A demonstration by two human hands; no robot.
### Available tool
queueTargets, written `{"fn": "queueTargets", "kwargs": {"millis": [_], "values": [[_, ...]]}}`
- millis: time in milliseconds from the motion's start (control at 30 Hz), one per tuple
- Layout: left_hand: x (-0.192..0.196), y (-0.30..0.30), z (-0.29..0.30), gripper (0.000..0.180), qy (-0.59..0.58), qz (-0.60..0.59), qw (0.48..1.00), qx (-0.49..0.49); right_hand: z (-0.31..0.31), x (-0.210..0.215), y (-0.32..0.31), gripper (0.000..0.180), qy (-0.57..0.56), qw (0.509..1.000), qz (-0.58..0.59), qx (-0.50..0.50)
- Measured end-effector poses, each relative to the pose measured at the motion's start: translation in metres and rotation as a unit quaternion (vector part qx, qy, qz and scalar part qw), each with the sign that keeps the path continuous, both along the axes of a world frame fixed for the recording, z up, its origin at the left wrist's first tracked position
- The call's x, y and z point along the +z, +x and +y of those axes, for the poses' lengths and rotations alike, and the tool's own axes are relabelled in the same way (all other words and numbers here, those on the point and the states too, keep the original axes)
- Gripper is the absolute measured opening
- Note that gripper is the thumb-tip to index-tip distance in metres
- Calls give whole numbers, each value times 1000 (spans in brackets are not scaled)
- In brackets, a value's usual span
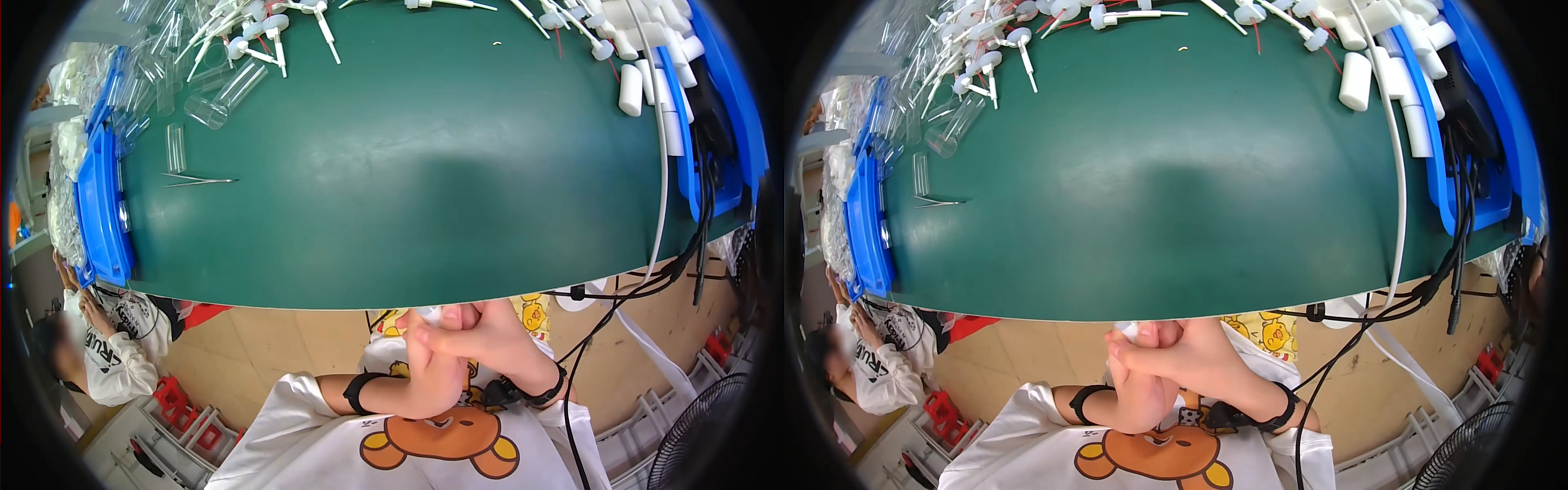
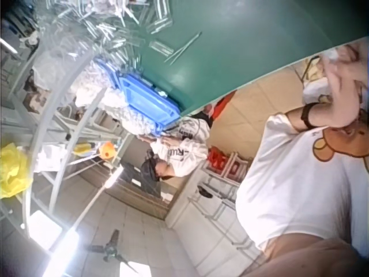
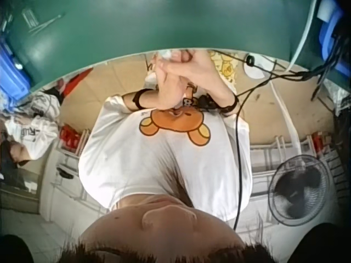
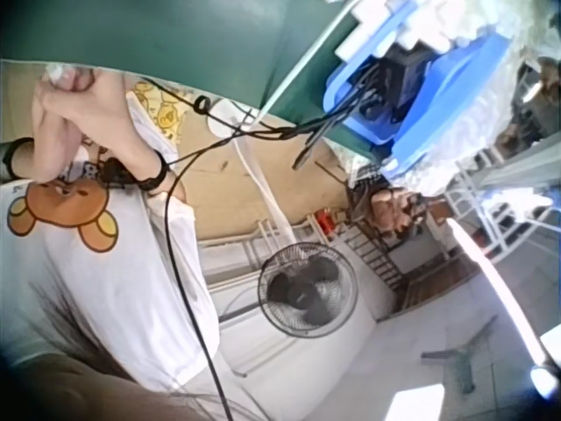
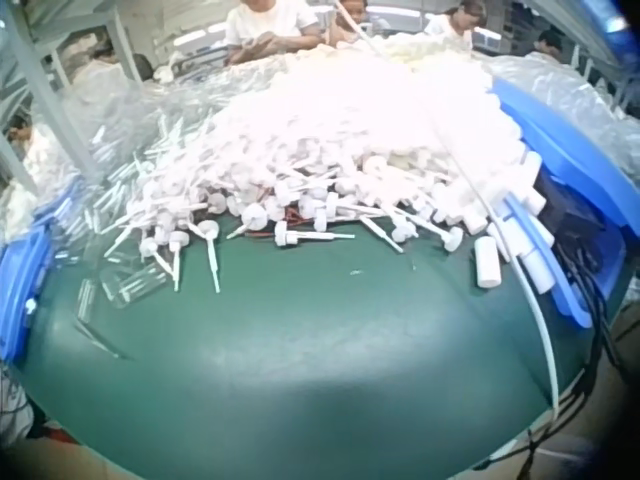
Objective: The person assembles small white cylindrical components by inserting a thin white rod into the center of each cylinder. They pick up a cylinder, insert the rod, and place the assembled unit on a pile on the green table. The process is repeated continuously with multiple components.
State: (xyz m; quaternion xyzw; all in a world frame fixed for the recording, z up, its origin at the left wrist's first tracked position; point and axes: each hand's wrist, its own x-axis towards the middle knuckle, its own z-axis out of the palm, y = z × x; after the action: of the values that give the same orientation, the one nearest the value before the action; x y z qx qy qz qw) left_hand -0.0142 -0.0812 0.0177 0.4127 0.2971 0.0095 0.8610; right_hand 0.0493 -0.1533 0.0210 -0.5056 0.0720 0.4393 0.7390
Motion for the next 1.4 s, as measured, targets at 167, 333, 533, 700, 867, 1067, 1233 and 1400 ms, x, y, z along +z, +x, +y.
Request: {"fn": "queueTargets", "kwargs": {"millis": [167,333,533,700,867,1067,1233,1400], "values": [[6,2,16,15,15,47,997,-61,6,0,-10,33,30,997,61,-32],[16,8,47,14,9,59,980,-192,26,-6,-30,23,84,984,77,-137],[-18,3,80,19,32,-5,938,-346,21,-13,-23,33,-24,998,-49,28],[-39,-20,120,34,39,64,930,-359,12,-26,-31,44,-148,936,-314,62],[-90,-42,158,35,61,175,959,-216,11,-17,-27,33,-123,958,-254,51],[-94,-42,169,35,105,180,965,-157,4,5,-22,25,-161,952,-262,1],[-38,-22,139,28,182,43,936,-299,-13,48,-20,18,-271,865,-419,-41],[4,-1,107,14,153,-231,886,-372,-20,58,24,18,-442,700,-523,-204]]}}
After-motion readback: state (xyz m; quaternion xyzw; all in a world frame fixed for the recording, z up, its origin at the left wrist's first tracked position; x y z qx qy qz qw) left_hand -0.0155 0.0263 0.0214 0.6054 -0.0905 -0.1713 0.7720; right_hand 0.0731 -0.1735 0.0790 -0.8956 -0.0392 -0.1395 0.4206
